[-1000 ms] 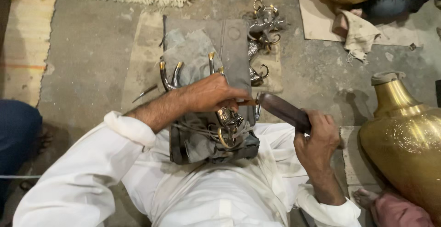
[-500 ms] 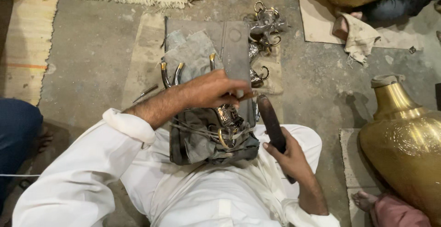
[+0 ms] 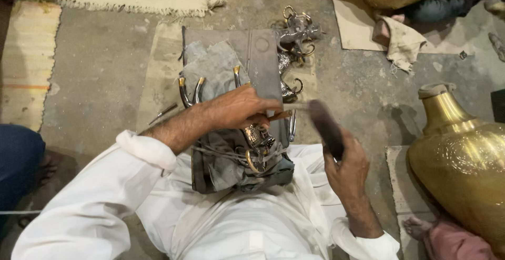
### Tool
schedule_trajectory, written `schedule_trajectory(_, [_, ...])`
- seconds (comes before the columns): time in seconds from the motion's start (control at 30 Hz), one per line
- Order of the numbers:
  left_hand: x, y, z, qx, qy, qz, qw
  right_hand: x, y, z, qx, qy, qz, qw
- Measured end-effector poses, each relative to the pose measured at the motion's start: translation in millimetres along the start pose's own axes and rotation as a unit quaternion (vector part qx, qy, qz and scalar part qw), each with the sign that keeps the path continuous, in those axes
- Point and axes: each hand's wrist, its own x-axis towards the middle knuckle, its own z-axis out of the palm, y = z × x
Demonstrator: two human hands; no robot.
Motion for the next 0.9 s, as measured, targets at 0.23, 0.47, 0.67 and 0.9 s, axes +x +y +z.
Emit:
schedule_trajectory(0.23, [0, 1, -3, 0.005, -0.01, -0.006, 1.0, 5, 2, -10, -0.014, -0.023, -0.027, 0.999])
schedule_trajectory(0.47, [1, -1, -2, -0.001, 0.0, 0.01, 1.0, 9, 2, -14, 0.007, 0.012, -0.034, 0.999])
schedule_trajectory(0.67, [3, -5, -1, -0.001, 0.004, 0.01, 1.0, 6, 5, -6, 0.01, 0.012, -0.01, 1.0])
schedule_trajectory(0.9, [6, 1, -4, -0.012, 0.009, 0.026, 1.0, 1, 17, 0, -0.084, 0.016, -0.08, 0.993])
